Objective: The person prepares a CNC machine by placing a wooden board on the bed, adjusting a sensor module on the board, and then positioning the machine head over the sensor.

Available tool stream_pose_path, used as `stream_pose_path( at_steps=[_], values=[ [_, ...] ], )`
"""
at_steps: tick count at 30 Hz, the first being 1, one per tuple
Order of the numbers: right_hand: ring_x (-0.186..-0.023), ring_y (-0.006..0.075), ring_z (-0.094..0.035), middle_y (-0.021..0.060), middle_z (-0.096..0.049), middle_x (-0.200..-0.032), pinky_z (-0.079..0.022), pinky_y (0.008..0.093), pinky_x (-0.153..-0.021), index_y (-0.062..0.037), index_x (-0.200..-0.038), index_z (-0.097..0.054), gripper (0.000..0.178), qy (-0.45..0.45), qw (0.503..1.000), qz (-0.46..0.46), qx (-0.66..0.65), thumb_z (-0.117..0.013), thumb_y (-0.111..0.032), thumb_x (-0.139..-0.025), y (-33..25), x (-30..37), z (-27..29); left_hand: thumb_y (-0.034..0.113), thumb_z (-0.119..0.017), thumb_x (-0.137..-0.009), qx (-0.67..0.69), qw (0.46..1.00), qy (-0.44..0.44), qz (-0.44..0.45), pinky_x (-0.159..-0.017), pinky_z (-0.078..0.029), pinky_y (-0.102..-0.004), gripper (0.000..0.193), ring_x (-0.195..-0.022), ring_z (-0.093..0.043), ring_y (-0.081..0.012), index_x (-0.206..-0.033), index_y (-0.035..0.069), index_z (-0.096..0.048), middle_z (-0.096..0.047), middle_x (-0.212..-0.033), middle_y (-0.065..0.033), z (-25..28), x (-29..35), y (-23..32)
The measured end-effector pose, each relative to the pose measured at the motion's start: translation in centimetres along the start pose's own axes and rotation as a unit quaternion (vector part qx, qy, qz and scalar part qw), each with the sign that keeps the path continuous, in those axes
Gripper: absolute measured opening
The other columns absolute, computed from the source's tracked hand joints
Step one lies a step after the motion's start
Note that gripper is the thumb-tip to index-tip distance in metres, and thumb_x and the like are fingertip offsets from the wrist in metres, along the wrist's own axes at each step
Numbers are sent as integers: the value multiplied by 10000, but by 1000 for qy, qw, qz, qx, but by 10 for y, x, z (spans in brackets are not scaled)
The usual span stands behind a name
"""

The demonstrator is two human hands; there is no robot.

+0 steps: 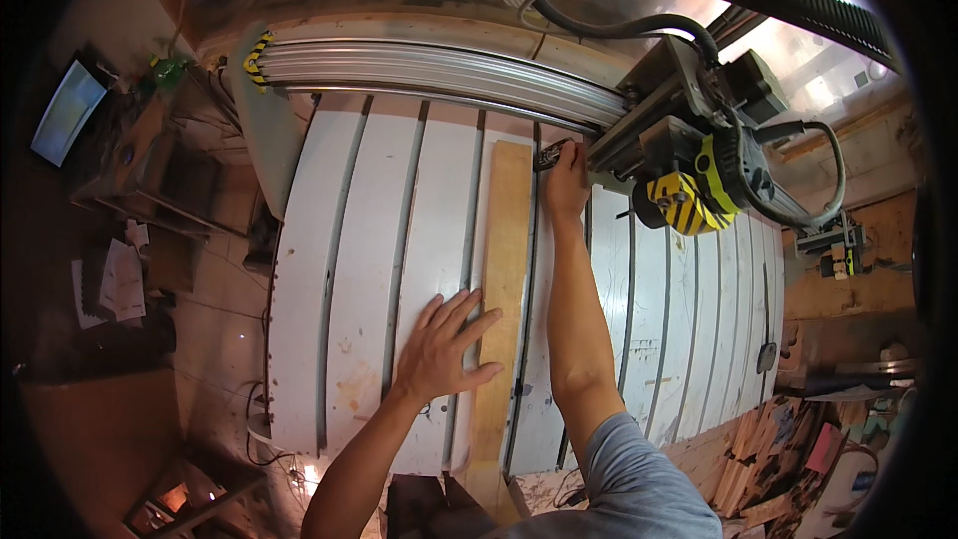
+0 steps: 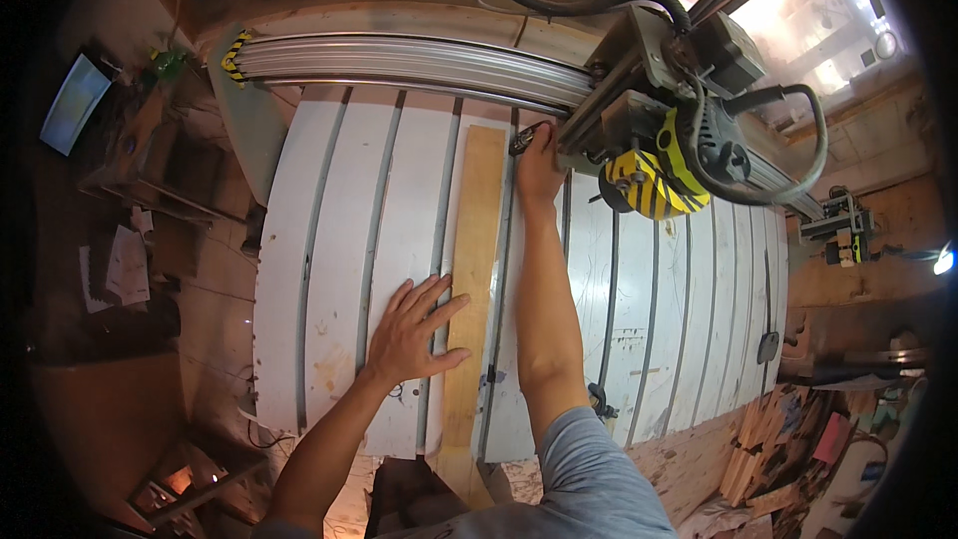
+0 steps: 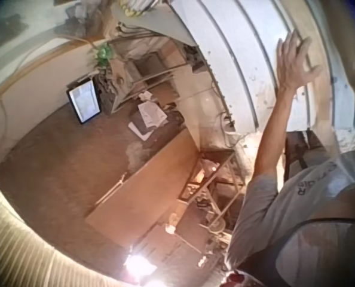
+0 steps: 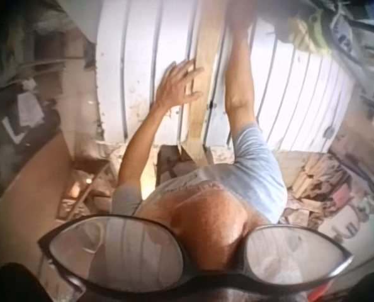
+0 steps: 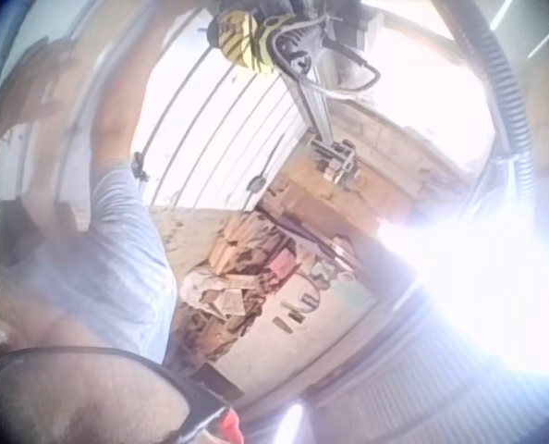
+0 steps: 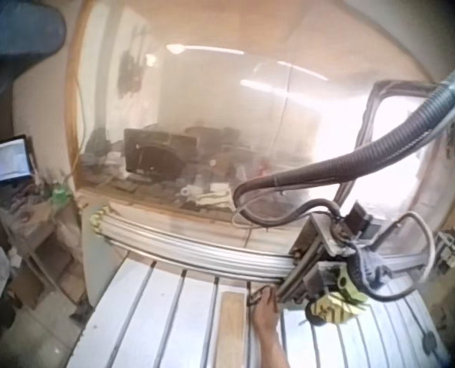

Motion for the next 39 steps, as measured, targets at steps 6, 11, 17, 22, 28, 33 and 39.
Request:
stream_pose_path(
  at_steps=[6,11,17,22,28,33,39],
  values=[
    [-1201,461,-610,255,-694,-1218,-450,535,-1053,2,-1247,-665,373,-25,989,0,148,-447,-230,-1053,-21,40,21,541,-805,-819,0,1000,1,10,-1249,-293,-548,784,-1472,-466,-346,-1494,207,-588,-523,-1564,-172,1,4,-1],
    [-1281,421,-578,228,-655,-1294,-478,512,-1041,-51,-1377,-584,517,-45,953,214,208,-627,-78,-862,-37,53,26,524,-818,-812,-9,1000,-8,14,-1254,-285,-551,795,-1478,-456,-350,-1500,201,-583,-517,-1567,-177,2,4,0],
    [-1408,422,-441,178,-492,-1466,-438,530,-1121,-84,-1491,-449,717,-124,947,238,174,-644,23,-809,-34,27,14,506,-830,-803,-7,1000,-9,10,-1256,-280,-554,793,-1478,-456,-351,-1489,185,-598,-520,-1564,-177,1,2,2],
    [-1344,425,-486,171,-535,-1380,-456,509,-1085,-99,-1381,-544,548,-165,961,132,179,-693,-17,-861,-16,19,9,507,-830,-801,-5,1000,-3,9,-1256,-278,-553,784,-1478,-459,-347,-1483,191,-608,-528,-1559,-176,0,2,2],
    [-1257,420,-549,176,-612,-1276,-446,498,-1060,-110,-1281,-627,445,-125,988,64,62,-764,-99,-858,-6,26,6,521,-823,-804,-3,1000,-7,10,-1255,-277,-557,789,-1481,-456,-351,-1490,197,-604,-525,-1562,-179,1,3,1],
    [-1335,412,-514,198,-616,-1354,-405,493,-1136,-163,-1385,-601,517,-95,994,40,39,-734,-243,-892,0,14,2,531,-817,-809,-7,1000,-9,4,-1258,-273,-557,794,-1482,-453,-355,-1497,203,-596,-520,-1566,-181,-3,2,0],
    [-1374,413,-493,195,-623,-1377,-369,519,-1169,-130,-1456,-537,614,-60,991,102,60,-726,-322,-904,-19,30,6,531,-821,-806,-4,1000,-13,15,-1256,-276,-559,801,-1480,-456,-355,-1499,203,-593,-517,-1570,-181,1,4,-1]
  ],
)
Point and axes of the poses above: each hand's wrist, its own x-axis away from the middle knuckle, its own z-axis out of the back of the hand, y = z × x, the point moved 2 cm from there along -x, towards the middle knuckle
